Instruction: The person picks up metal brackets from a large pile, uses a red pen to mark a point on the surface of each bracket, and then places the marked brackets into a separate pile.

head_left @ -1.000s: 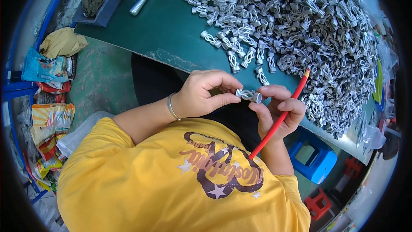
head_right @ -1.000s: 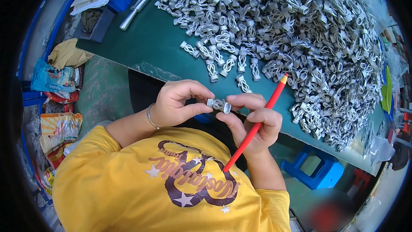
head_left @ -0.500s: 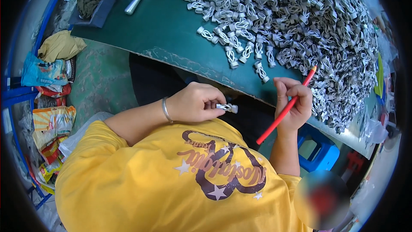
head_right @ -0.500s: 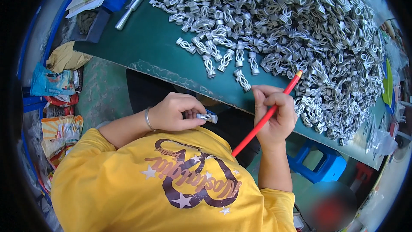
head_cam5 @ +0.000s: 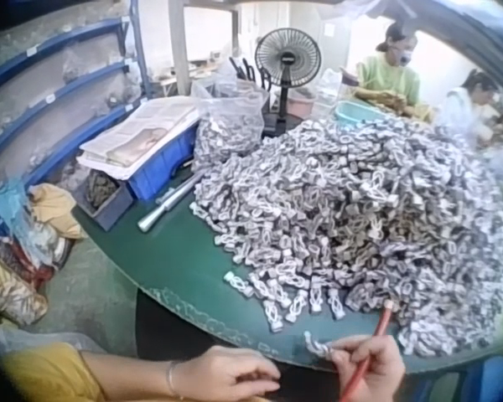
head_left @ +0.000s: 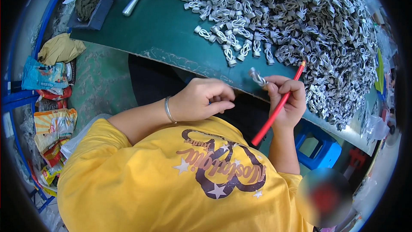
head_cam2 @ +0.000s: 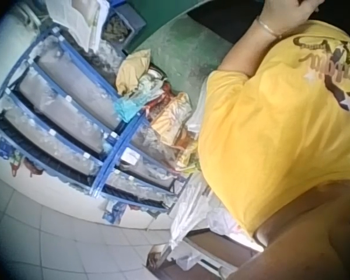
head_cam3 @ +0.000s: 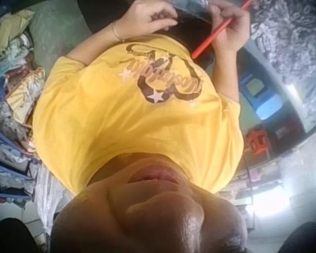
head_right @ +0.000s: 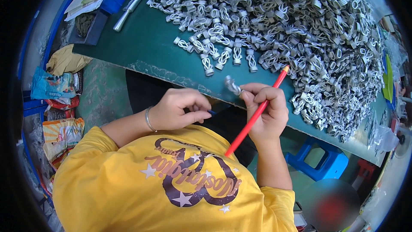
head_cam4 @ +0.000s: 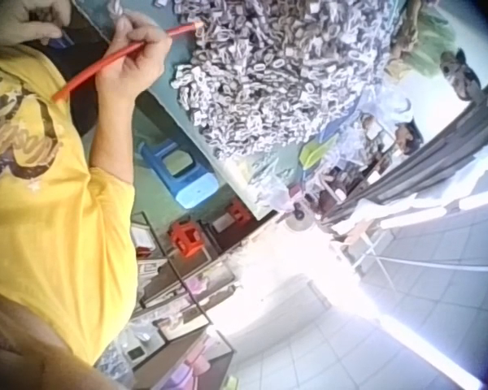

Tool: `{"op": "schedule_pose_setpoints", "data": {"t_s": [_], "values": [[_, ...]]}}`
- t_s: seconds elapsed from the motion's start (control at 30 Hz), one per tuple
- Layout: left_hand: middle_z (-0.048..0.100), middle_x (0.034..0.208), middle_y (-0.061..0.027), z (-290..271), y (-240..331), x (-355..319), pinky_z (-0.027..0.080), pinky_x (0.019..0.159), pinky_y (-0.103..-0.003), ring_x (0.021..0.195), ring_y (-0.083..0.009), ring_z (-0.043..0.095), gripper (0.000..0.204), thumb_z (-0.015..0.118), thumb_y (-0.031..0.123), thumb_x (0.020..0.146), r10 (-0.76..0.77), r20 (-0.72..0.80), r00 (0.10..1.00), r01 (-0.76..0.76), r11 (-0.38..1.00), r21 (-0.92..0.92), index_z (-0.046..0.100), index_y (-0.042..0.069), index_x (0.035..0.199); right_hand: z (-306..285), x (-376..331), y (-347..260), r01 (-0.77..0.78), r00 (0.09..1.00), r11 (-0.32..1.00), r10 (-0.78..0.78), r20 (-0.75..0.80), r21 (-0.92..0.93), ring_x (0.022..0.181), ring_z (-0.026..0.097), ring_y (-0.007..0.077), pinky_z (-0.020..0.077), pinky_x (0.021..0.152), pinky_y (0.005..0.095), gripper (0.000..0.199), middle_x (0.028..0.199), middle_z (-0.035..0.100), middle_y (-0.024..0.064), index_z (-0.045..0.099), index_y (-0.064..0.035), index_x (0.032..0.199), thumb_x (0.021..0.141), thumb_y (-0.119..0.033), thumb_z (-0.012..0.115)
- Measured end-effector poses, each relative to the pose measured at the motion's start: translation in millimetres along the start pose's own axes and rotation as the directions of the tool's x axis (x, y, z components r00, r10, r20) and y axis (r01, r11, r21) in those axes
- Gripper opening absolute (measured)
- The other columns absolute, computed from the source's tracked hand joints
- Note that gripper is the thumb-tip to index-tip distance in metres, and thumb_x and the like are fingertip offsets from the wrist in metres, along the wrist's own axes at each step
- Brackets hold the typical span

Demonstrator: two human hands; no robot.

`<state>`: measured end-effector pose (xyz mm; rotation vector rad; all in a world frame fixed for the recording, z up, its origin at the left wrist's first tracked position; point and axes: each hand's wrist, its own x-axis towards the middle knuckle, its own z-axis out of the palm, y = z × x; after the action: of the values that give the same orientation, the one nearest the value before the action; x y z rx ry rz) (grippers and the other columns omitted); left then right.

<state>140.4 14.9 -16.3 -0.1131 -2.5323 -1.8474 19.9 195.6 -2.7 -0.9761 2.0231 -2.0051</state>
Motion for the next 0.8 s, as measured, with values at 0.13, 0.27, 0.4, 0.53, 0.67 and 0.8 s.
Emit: {"op": "schedule_pose_setpoints", "data": {"t_s": [0.13, 0.27, 0.4, 0.53, 0.67, 0.8], "values": [[0.062, 0.084, -0.0092, 0, 22, 11, 0.051, 0.062, -0.022, 0.073, -0.0119, 0.064, 0.039, 0.07, -0.003, 0.075, 0.061, -0.213, 0.975, -0.101, 0.978, -0.184, 0.053, -0.003, 0.11, 9, -3, -20, -0.141, 0.989, 0.953, 0.127, 0.071, 0.27, 0.07, 0.06, 0.0137, 0.0493, 0.063, 0.0224, 0.021, 0.087, 0.063, 0.017, 0.04, -0.0043, 0.083, 0.084, 0.004, 0.059], [0.061, 0.088, -0.0109, -4, 21, 12, 0.052, 0.063, -0.023, 0.074, -0.0127, 0.064, 0.033, 0.066, -0.006, 0.077, 0.105, -0.21, 0.972, -0.155, 0.959, -0.237, 0.054, -0.005, 0.107, 14, -7, -23, -0.245, 0.969, 0.884, 0.208, 0.135, 0.397, 0.068, 0.062, 0.0136, 0.0496, 0.059, 0.0213, 0.02, 0.088, 0.063, 0.0179, 0.039, -0.0046, 0.082, 0.085, 0.003, 0.057], [0.06, 0.087, -0.0106, 1, 24, 7, 0.052, 0.063, -0.023, 0.075, -0.0136, 0.064, 0.027, 0.066, -0.007, 0.077, 0.042, -0.254, 0.966, -0.158, 0.877, -0.453, 0.056, -0.006, 0.102, 15, -10, -11, -0.235, 0.969, 0.861, 0.17, 0.179, 0.451, 0.074, 0.063, 0.0158, 0.0515, 0.063, 0.0227, 0.022, 0.091, 0.062, 0.0192, 0.039, -0.0048, 0.083, 0.084, 0.006, 0.058], [0.061, 0.087, -0.0109, -3, 25, 10, 0.052, 0.062, -0.022, 0.074, -0.0128, 0.063, 0.024, 0.067, -0.007, 0.076, 0.109, -0.279, 0.954, -0.213, 0.901, -0.378, 0.058, -0.006, 0.099, 15, -11, -1, -0.103, 0.983, 0.915, 0.033, 0.18, 0.391, 0.084, 0.064, 0.0221, 0.0539, 0.071, 0.028, 0.028, 0.095, 0.06, 0.0214, 0.037, -0.0046, 0.083, 0.079, 0.01, 0.061], [0.061, 0.091, -0.0127, -7, 24, 10, 0.051, 0.062, -0.021, 0.074, -0.0128, 0.063, 0.022, 0.067, -0.007, 0.075, 0.223, -0.27, 0.936, -0.269, 0.952, -0.146, 0.059, -0.005, 0.096, 15, -13, 1, 0.093, 0.989, 0.96, -0.12, 0.085, 0.265, 0.087, 0.064, 0.0269, 0.0548, 0.071, 0.0308, 0.038, 0.098, 0.057, 0.0221, 0.035, -0.0054, 0.086, 0.073, 0.011, 0.067], [0.061, 0.093, -0.0139, -5, 21, 9, 0.052, 0.064, -0.022, 0.077, -0.0152, 0.065, 0.021, 0.065, -0.008, 0.077, 0.153, -0.262, 0.953, -0.206, 0.96, -0.189, 0.058, -0.006, 0.097, 9, -11, -1, 0.249, 0.966, 0.952, -0.257, 0.018, 0.18, 0.085, 0.064, 0.0273, 0.0554, 0.068, 0.0322, 0.048, 0.098, 0.056, 0.021, 0.033, -0.0072, 0.089, 0.068, 0.008, 0.074]]}}
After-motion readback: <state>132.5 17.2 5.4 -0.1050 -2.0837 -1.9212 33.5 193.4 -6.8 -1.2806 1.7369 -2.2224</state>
